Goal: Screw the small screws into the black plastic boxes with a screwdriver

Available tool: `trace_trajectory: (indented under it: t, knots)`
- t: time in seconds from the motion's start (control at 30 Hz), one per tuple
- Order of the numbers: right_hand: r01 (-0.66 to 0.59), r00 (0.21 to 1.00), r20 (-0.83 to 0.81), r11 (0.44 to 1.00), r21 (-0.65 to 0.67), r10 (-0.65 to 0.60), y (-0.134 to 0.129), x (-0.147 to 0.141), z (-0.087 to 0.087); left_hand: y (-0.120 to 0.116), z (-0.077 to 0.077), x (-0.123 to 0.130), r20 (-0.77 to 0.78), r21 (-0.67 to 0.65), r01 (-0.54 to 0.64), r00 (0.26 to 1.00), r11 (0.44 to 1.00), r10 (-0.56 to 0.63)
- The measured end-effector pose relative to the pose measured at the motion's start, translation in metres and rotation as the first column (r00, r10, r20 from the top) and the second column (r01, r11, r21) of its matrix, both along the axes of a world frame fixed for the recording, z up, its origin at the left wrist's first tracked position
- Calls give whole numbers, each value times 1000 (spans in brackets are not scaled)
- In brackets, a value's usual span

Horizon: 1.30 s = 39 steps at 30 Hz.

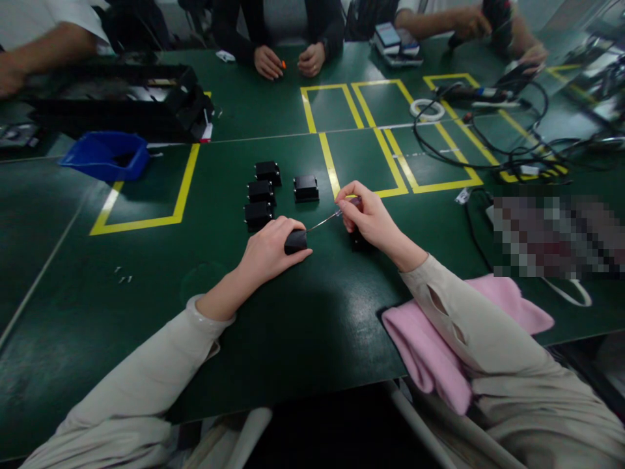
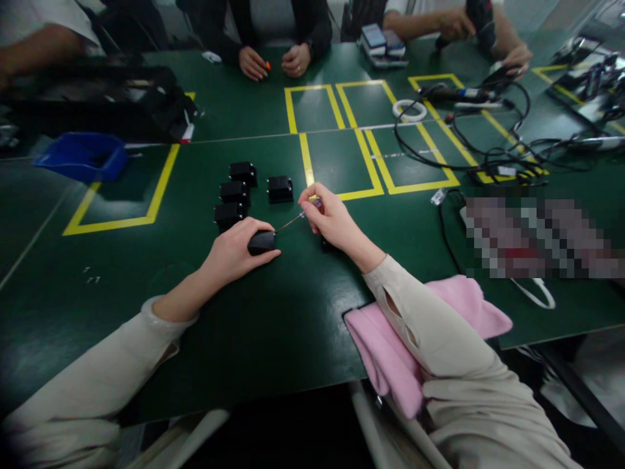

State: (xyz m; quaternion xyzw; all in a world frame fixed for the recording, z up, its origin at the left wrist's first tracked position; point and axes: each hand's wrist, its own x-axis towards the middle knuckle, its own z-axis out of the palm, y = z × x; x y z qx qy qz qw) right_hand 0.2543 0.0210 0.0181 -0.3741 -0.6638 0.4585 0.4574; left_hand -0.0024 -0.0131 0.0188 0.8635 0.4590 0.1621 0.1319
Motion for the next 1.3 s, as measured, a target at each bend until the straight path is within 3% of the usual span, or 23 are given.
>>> trace_trajectory:
  t: [1.3]
  knots:
    - [6, 1000, -11, 998, -55, -6, -2, 0, 3, -1, -1, 0, 30, -7, -9, 1000, 1000, 10]
